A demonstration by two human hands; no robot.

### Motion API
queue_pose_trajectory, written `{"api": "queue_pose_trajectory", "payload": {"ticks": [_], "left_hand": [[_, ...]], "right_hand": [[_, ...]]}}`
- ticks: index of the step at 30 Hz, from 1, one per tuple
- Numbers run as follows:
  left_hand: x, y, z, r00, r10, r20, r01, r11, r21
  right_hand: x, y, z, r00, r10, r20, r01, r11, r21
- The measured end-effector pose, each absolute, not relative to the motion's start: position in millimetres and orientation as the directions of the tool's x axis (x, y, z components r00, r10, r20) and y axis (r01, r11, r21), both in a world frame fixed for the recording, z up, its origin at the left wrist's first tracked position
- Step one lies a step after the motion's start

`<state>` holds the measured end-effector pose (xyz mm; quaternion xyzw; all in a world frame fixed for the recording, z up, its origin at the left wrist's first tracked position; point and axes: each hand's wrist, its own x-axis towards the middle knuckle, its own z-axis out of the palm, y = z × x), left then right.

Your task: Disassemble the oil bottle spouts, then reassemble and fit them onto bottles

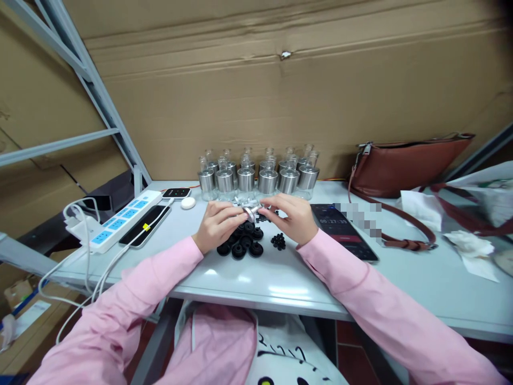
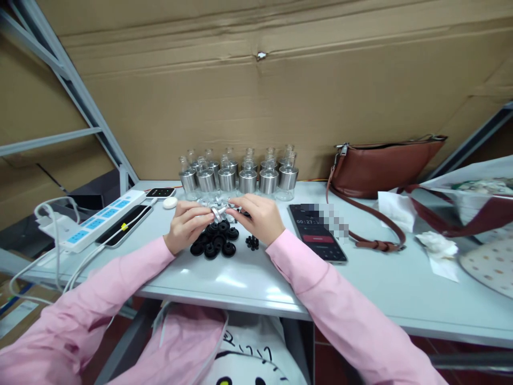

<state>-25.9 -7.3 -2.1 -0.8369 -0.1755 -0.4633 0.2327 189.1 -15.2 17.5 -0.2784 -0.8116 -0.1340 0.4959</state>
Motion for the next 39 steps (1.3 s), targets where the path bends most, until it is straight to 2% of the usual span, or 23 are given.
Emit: {"api": "queue_pose_trajectory", "payload": {"ticks": [7, 12, 15, 18, 22, 24, 32, 39], "left_hand": [[-29, -6, -6, 0.570, 0.092, 0.817, 0.527, -0.804, -0.277], [-29, -6, -5, 0.633, 0.023, 0.774, 0.507, -0.767, -0.392], [-27, -7, -2, 0.590, 0.039, 0.806, 0.569, -0.729, -0.382], [-25, -7, 2, 0.591, 0.112, 0.799, 0.620, -0.697, -0.361], [-23, -7, 3, 0.667, 0.198, 0.718, 0.616, -0.688, -0.383], [-22, -9, 3, 0.691, 0.216, 0.690, 0.609, -0.687, -0.395], [-17, -10, 3, 0.712, 0.162, 0.683, 0.555, -0.726, -0.406], [-17, -10, 4, 0.722, 0.119, 0.681, 0.524, -0.737, -0.427]], "right_hand": [[185, -16, 16, -0.323, 0.398, 0.858, 0.530, 0.828, -0.184], [186, -19, 19, -0.299, 0.420, 0.857, 0.518, 0.825, -0.224], [187, -20, 21, -0.275, 0.440, 0.855, 0.474, 0.836, -0.278], [186, -19, 21, -0.257, 0.515, 0.818, 0.391, 0.829, -0.399], [184, -17, 18, -0.294, 0.661, 0.690, 0.259, 0.750, -0.608], [185, -17, 17, -0.313, 0.689, 0.653, 0.221, 0.722, -0.656], [188, -16, 21, -0.360, 0.662, 0.657, 0.301, 0.749, -0.590], [186, -17, 20, -0.365, 0.683, 0.632, 0.354, 0.730, -0.584]]}}
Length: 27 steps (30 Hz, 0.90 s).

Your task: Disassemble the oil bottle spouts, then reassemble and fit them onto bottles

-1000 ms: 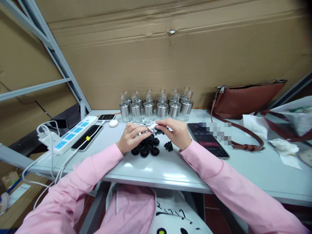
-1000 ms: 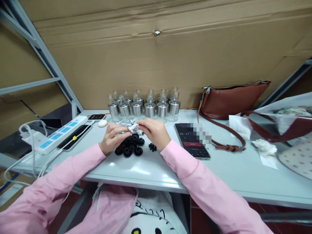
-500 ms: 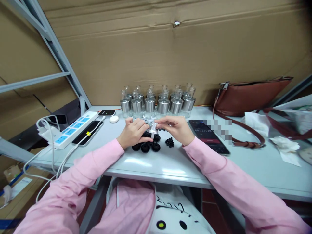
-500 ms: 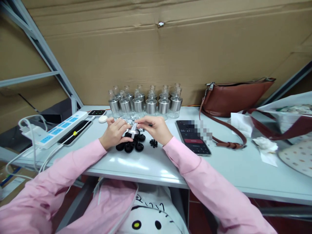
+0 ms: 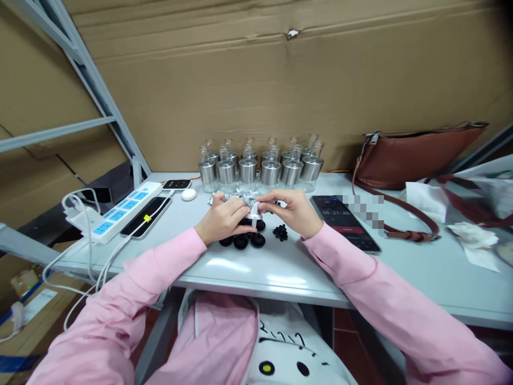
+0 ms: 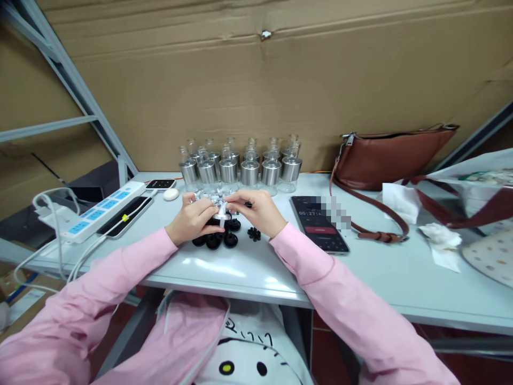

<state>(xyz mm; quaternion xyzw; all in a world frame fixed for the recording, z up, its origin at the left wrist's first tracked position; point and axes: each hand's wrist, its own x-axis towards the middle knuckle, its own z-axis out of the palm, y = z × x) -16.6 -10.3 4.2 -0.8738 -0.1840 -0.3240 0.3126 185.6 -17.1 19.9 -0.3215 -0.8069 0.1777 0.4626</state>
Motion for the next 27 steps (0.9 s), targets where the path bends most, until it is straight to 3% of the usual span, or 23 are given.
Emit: {"api": "queue_pose_trajectory", "payload": {"ticks": [8, 13, 16, 23, 27], "left_hand": [[-17, -10, 4, 0.718, 0.128, 0.684, 0.488, -0.793, -0.365], [-20, -10, 5, 0.684, 0.126, 0.719, 0.487, -0.812, -0.321], [-22, -9, 4, 0.656, 0.112, 0.747, 0.491, -0.815, -0.308], [-23, -8, 3, 0.641, 0.073, 0.764, 0.454, -0.838, -0.301], [-22, -8, 3, 0.643, 0.085, 0.761, 0.451, -0.845, -0.286]], "right_hand": [[185, -19, 23, -0.359, 0.678, 0.641, 0.388, 0.733, -0.558], [190, -17, 31, -0.378, 0.726, 0.574, 0.381, 0.687, -0.619], [203, -7, 33, -0.439, 0.778, 0.449, 0.482, 0.626, -0.613], [236, 21, 23, -0.533, 0.845, -0.041, 0.760, 0.457, -0.463], [238, 22, 20, -0.546, 0.829, -0.122, 0.768, 0.437, -0.468]]}}
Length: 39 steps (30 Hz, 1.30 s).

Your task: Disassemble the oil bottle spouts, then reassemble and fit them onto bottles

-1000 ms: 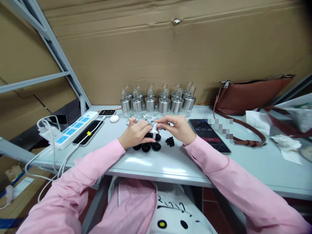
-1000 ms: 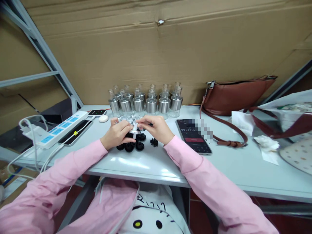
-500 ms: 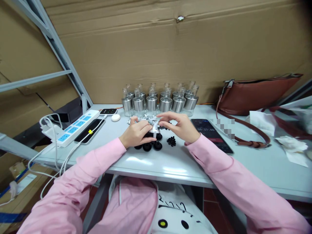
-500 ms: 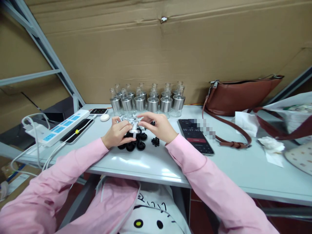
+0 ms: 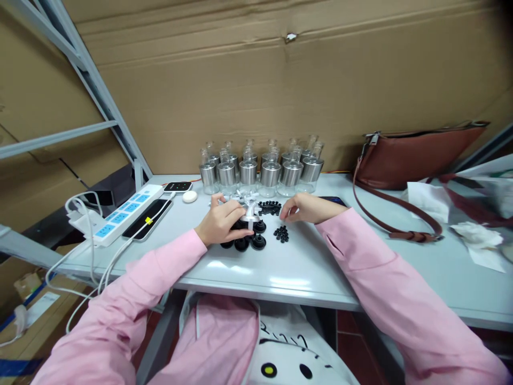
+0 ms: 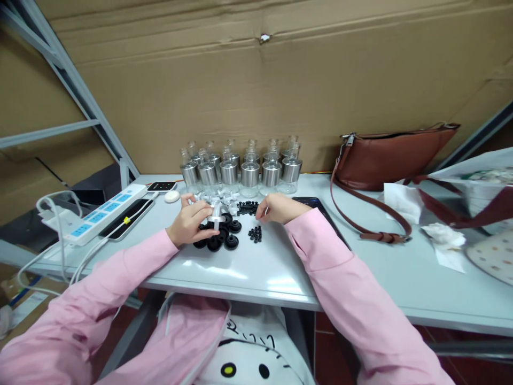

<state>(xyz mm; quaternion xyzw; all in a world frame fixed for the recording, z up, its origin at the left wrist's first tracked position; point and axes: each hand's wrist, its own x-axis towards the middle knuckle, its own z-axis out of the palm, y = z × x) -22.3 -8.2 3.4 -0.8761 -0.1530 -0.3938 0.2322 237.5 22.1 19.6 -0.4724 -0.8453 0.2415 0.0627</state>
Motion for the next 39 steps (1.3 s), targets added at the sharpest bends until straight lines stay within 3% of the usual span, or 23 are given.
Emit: {"api": "queue_pose_trajectory", "payload": {"ticks": [6, 14, 25, 27, 29, 33, 36, 39], "left_hand": [[-23, -8, 3, 0.641, 0.110, 0.760, 0.469, -0.840, -0.274], [-23, -8, 1, 0.654, 0.135, 0.744, 0.478, -0.837, -0.268], [-24, -8, 3, 0.665, 0.111, 0.739, 0.471, -0.830, -0.299], [-24, -8, 3, 0.676, 0.109, 0.729, 0.464, -0.831, -0.307], [-23, -8, 3, 0.687, 0.113, 0.718, 0.459, -0.833, -0.308], [-23, -9, 3, 0.693, 0.124, 0.710, 0.462, -0.833, -0.305], [-23, -9, 3, 0.685, 0.120, 0.718, 0.464, -0.833, -0.303], [-23, -9, 3, 0.683, 0.115, 0.721, 0.462, -0.833, -0.305]], "right_hand": [[233, 21, 17, -0.625, 0.762, -0.171, 0.717, 0.475, -0.510], [233, 23, 14, -0.611, 0.774, -0.165, 0.728, 0.469, -0.499], [211, 19, -1, -0.584, 0.795, 0.166, 0.695, 0.595, -0.404], [208, 15, 3, -0.553, 0.807, 0.210, 0.678, 0.581, -0.450], [205, 11, 9, -0.521, 0.825, 0.220, 0.608, 0.539, -0.583], [201, 3, 20, -0.543, 0.819, 0.185, 0.241, 0.363, -0.900], [197, -2, 24, -0.522, 0.843, 0.133, 0.023, 0.170, -0.985], [192, -7, 23, -0.487, 0.871, 0.064, -0.147, -0.010, -0.989]]}}
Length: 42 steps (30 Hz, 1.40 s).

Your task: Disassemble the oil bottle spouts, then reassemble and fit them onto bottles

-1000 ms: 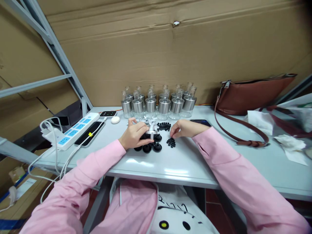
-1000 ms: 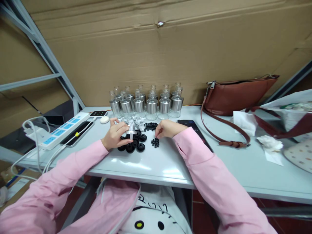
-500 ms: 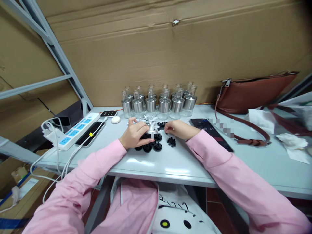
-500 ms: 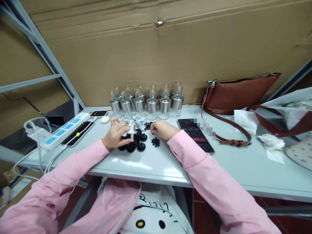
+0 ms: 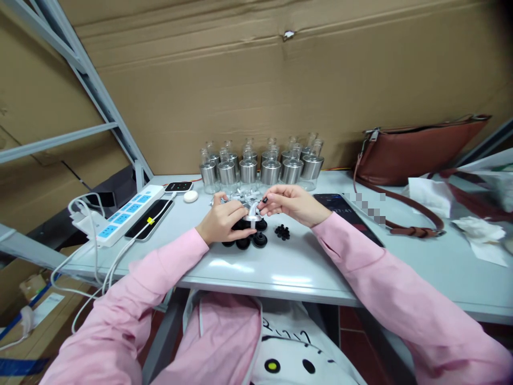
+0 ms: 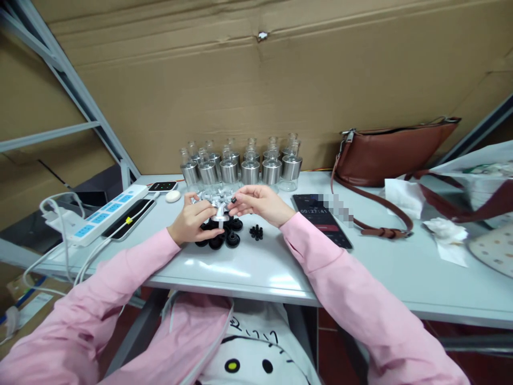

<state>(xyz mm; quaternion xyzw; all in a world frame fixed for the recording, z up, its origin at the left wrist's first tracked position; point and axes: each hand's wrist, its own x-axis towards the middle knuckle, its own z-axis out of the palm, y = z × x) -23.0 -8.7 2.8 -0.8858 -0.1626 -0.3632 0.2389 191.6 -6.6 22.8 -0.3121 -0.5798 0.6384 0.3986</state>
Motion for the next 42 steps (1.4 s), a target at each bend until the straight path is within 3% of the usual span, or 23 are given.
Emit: {"api": "queue_pose_trajectory", "payload": {"ticks": [6, 18, 26, 35, 42], "left_hand": [[-23, -8, 2, 0.694, 0.146, 0.705, 0.479, -0.825, -0.301], [-21, -8, 3, 0.689, 0.124, 0.714, 0.467, -0.830, -0.306], [-20, -8, 3, 0.687, 0.108, 0.718, 0.453, -0.837, -0.307], [-21, -8, 1, 0.679, 0.101, 0.727, 0.444, -0.845, -0.297], [-22, -6, -1, 0.685, 0.157, 0.711, 0.484, -0.828, -0.283]], "right_hand": [[183, -10, 17, -0.471, 0.882, 0.025, -0.304, -0.135, -0.943], [174, -13, 14, -0.315, 0.943, 0.107, -0.382, -0.023, -0.924], [174, -13, 14, -0.171, 0.956, 0.240, -0.256, 0.192, -0.947], [173, -16, 17, -0.199, 0.959, 0.200, -0.314, 0.131, -0.940], [175, -11, 11, -0.180, 0.970, 0.164, -0.230, 0.120, -0.966]]}}
